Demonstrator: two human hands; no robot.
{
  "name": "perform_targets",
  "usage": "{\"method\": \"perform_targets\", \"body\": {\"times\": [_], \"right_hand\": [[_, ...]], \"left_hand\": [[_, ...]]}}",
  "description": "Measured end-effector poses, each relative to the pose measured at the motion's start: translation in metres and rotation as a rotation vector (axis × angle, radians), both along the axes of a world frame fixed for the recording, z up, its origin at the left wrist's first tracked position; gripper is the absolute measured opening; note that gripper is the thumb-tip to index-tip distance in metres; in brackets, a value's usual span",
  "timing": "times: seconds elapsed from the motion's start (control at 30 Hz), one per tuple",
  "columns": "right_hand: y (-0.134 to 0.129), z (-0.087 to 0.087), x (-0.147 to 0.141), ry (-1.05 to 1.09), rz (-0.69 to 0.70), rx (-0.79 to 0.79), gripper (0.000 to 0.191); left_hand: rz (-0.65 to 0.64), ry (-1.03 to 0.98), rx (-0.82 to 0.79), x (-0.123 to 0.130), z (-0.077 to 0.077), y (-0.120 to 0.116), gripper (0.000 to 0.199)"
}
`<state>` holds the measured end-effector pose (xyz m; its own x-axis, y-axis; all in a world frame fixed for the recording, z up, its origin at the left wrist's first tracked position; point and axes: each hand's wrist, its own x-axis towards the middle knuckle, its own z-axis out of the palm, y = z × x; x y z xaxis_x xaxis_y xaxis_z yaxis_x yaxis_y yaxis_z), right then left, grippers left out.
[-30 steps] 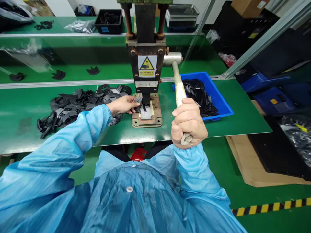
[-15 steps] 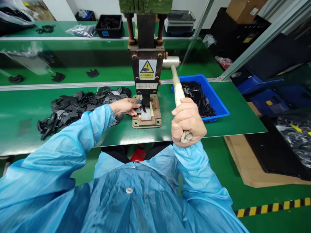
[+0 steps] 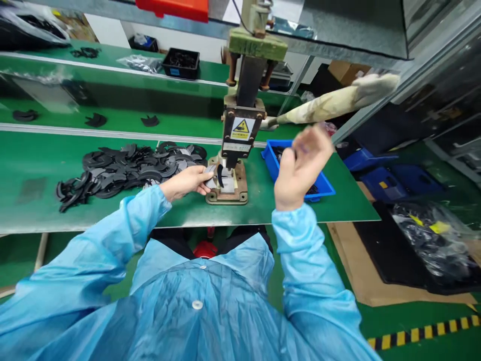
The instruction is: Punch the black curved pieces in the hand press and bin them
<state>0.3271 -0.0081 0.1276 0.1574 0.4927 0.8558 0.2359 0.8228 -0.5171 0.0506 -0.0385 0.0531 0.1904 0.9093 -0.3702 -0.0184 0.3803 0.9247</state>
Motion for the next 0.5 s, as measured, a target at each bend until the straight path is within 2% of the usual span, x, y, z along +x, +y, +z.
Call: {"method": "perform_targets", "body": {"times": [0.03,0.07,0.1,0.13,0.2,0.3,0.5], "right_hand": [[-0.01,-0.027,-0.004,0.033,-0.011,-0.115,0.054],[-0.021,-0.054,-0.009,0.004,0.078,-0.281,0.048],[-0.034,-0.077,-0.017,-0.031,0.229,-0.463,0.046],[-0.047,-0.096,-0.025,-0.048,0.35,-0.599,0.047],[-0.069,-0.121,-0.043,-0.099,0.441,-0.682,0.047],[-0.087,-0.13,-0.062,-0.113,0.426,-0.683,0.037],[-0.094,-0.125,-0.065,-0.157,0.359,-0.599,0.029]], "left_hand": [[-0.02,-0.034,0.029,-0.003,0.006,-0.013,0.029],[-0.048,-0.068,0.058,-0.005,0.011,-0.025,0.033],[-0.078,-0.095,0.084,-0.006,0.015,-0.036,0.038],[-0.103,-0.113,0.107,-0.006,0.018,-0.046,0.042],[-0.133,-0.119,0.144,-0.002,0.021,-0.062,0.047],[-0.14,-0.091,0.175,0.005,0.02,-0.074,0.048],[-0.163,-0.028,0.171,0.008,0.021,-0.083,0.047]]}}
